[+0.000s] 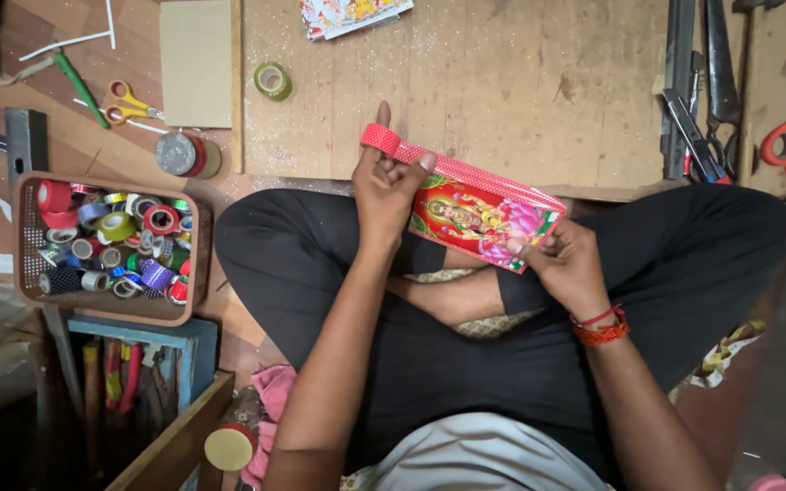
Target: The person wraps a small printed card with red patterned tape, folds the edges, and trims the excess with a utility knife. They repeat the process on a second card, stacking the finished items on the work surface.
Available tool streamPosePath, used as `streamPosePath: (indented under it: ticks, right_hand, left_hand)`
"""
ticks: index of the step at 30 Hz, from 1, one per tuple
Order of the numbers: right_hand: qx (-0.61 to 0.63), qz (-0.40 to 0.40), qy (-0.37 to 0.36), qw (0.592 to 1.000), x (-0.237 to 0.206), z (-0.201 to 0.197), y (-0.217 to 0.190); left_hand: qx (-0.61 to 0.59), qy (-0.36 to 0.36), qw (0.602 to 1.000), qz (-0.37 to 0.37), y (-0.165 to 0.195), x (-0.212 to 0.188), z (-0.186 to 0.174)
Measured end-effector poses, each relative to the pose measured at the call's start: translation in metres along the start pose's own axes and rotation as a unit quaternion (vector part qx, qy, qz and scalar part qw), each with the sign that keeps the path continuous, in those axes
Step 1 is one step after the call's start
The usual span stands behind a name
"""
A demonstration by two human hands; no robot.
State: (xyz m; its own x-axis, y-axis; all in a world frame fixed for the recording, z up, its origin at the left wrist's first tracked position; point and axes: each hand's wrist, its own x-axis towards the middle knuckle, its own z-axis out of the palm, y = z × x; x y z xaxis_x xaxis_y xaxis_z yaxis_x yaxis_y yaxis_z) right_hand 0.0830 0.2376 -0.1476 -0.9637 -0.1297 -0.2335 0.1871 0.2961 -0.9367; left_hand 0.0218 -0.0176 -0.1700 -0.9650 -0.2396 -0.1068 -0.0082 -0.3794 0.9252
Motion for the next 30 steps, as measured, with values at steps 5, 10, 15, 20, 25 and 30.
streamPosePath:
  ticks: [5,10,15,20,25,30]
  right_hand:
    - [0.058,0.019,-0.021,0.998,0.0,-0.002,-0.011]
    - [0.132,0.076,0.004,0.988,0.013,-0.028,-0.027]
    - [-0.021,0.107,-0.091,0.99,0.051,-0.065,-0.031]
    - [-0.055,0.091,-0.166,0.98,0.065,-0.08,-0.037]
    - [-0.07,0.065,-0.221,0.97,0.068,-0.083,-0.049]
    - [-0.036,0.07,-0.32,0.944,0.088,-0.075,-0.067]
  left_hand:
    - [0.043,-0.005,0.999,0.019,0.009,-0.004,0.006]
    - [0.138,0.025,0.989,0.054,0.015,-0.015,0.013]
    - [0.109,0.026,0.993,0.041,0.014,-0.019,0.019]
    - [0.046,-0.002,0.996,0.081,0.006,-0.019,0.023]
    - [-0.002,-0.003,0.998,0.07,-0.004,-0.016,0.024]
    - [-0.032,-0.009,0.998,0.06,-0.011,-0.012,0.02]
